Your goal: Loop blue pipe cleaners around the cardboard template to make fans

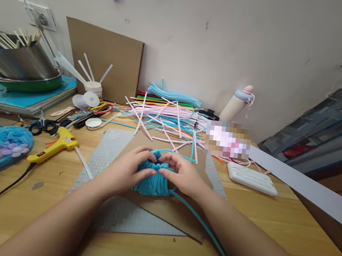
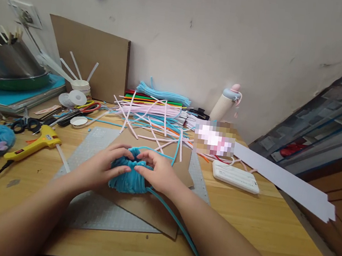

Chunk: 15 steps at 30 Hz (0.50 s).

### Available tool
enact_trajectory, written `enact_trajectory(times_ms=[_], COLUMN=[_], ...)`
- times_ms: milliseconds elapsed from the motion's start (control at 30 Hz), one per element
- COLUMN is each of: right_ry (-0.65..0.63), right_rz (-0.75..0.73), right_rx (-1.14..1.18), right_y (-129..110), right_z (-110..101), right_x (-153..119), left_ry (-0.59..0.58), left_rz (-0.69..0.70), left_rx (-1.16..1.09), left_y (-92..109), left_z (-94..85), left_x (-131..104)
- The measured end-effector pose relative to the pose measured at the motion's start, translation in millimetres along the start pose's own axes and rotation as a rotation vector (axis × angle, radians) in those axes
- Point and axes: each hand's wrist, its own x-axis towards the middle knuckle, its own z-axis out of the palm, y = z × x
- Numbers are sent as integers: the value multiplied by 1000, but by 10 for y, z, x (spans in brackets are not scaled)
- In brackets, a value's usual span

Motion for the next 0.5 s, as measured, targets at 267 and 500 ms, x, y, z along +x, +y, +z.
enact_trajectory(times_ms=[267,500], right_ry=[-157,-176], right_rz=[169,215], right_rx=[-24,284], right_y=[32,28], right_z=[-176,-69], right_x=[-26,-13], left_ry=[119,202], left_rz=[-15,-164], left_rx=[-104,-416], left_y=[57,-26], left_z=[66,81], left_x=[7,39])
